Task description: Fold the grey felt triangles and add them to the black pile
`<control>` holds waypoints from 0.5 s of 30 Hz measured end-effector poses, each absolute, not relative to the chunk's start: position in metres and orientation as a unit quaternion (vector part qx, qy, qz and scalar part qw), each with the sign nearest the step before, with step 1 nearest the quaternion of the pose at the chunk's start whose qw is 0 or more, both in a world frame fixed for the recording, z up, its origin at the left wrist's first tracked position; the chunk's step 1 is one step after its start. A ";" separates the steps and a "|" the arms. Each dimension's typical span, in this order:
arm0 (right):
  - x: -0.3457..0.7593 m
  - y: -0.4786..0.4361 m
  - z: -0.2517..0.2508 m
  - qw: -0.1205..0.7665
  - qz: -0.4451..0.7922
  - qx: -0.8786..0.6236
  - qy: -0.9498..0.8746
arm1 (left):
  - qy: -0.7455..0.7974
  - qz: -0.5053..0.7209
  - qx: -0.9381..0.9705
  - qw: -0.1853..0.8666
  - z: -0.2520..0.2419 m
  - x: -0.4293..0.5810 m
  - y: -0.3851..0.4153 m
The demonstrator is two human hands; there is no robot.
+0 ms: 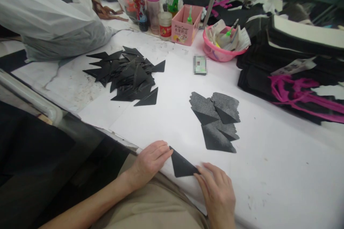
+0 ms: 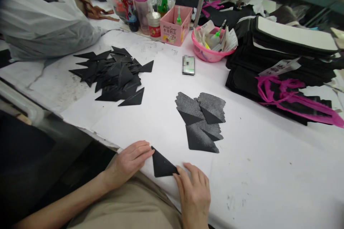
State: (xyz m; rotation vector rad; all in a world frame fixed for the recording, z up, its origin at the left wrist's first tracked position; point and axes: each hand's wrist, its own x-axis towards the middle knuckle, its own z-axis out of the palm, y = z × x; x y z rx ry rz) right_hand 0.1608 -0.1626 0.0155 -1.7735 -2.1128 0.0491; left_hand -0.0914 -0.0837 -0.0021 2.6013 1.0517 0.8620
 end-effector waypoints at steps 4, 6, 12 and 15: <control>0.135 -0.144 0.016 0.144 0.075 -0.668 -0.726 | 0.376 0.303 0.863 0.146 -0.002 -0.091 -0.084; 0.130 -0.138 0.018 0.127 0.117 -0.675 -0.717 | 0.394 0.296 0.854 0.166 -0.002 -0.090 -0.084; 0.129 -0.133 0.016 0.142 0.209 -0.667 -0.701 | 0.384 0.250 0.883 0.102 0.007 -0.083 -0.076; 0.135 -0.131 0.003 0.184 0.197 -0.622 -0.736 | 0.311 0.256 0.911 0.087 0.005 -0.078 -0.067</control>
